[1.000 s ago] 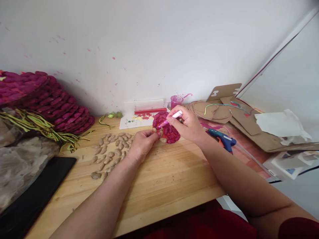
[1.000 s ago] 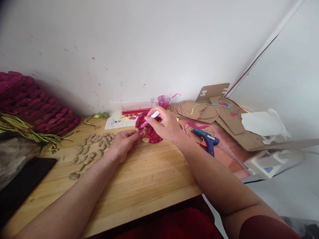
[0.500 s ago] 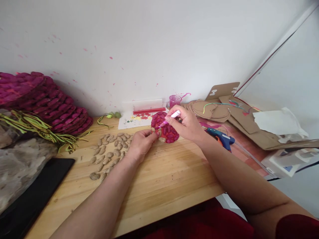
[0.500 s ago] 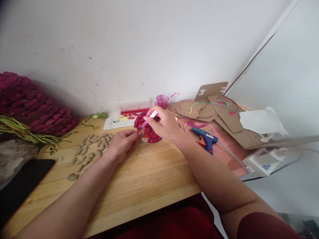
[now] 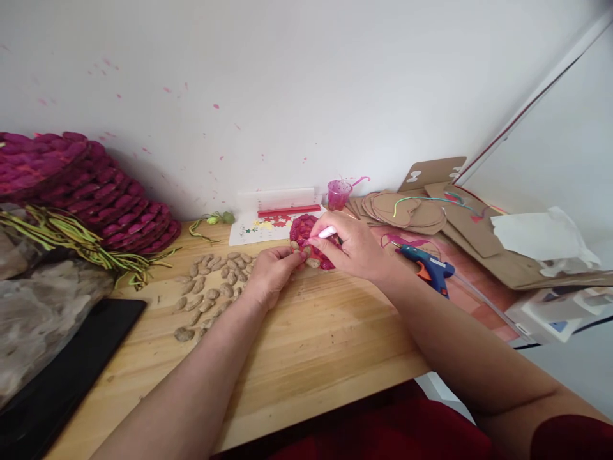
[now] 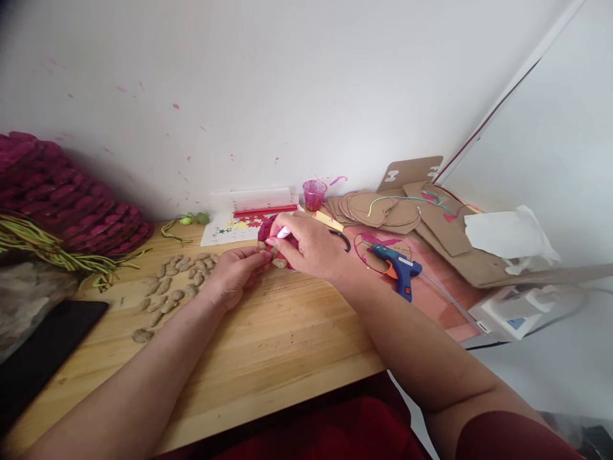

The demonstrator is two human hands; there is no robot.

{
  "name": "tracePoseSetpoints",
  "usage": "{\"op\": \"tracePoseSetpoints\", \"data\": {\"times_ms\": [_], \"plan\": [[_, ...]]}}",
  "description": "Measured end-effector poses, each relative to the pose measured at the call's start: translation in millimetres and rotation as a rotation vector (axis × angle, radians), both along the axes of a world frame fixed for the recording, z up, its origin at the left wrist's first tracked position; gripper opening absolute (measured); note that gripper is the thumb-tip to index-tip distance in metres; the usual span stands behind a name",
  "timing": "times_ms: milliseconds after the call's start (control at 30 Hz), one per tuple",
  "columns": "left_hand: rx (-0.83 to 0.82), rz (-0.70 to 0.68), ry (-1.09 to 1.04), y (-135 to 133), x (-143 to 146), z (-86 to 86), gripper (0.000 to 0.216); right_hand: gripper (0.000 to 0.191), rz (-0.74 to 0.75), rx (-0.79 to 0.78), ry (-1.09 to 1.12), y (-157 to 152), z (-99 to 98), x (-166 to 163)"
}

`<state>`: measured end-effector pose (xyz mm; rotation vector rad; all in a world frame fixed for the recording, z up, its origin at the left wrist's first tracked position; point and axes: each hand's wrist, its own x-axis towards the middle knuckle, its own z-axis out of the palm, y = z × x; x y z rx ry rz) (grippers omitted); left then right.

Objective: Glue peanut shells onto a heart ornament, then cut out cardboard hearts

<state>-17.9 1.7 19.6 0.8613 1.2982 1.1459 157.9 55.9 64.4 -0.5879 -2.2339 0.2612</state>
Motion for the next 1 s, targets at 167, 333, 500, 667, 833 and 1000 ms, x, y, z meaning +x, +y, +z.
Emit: {"op": "tracePoseSetpoints", "data": {"times_ms": [167,333,500,667,833,1000], "plan": [[-0.028,0.016,0.026,1.7,-0.8,-1.0,0.035,0.006,-0.002,-0.027,0.016,-0.4,1.3,1.9],[-0.017,-0.001,0.039,1.4,-1.6,-1.6,0.036,0.008,0.002,-0.039,0.015,0.1,0.2,0.2],[-0.02,0.012,0.045,1.8,-1.6,-3.0,0.036,0.005,-0.032,-0.077,0.025,5.3,0.7,5.9],[-0.019,0.014,0.033,2.5,-1.4,-3.6,0.036,0.005,-0.046,-0.164,0.053,5.1,0.7,6.5],[-0.01,0.012,0.02,2.4,-1.2,-3.0,0.037,0.005,-0.054,-0.16,0.024,5.4,-0.5,5.6],[-0.021,0.013,0.027,2.1,-1.0,-3.4,0.037,0.007,-0.082,-0.238,0.064,7.9,1.3,7.8]]}}
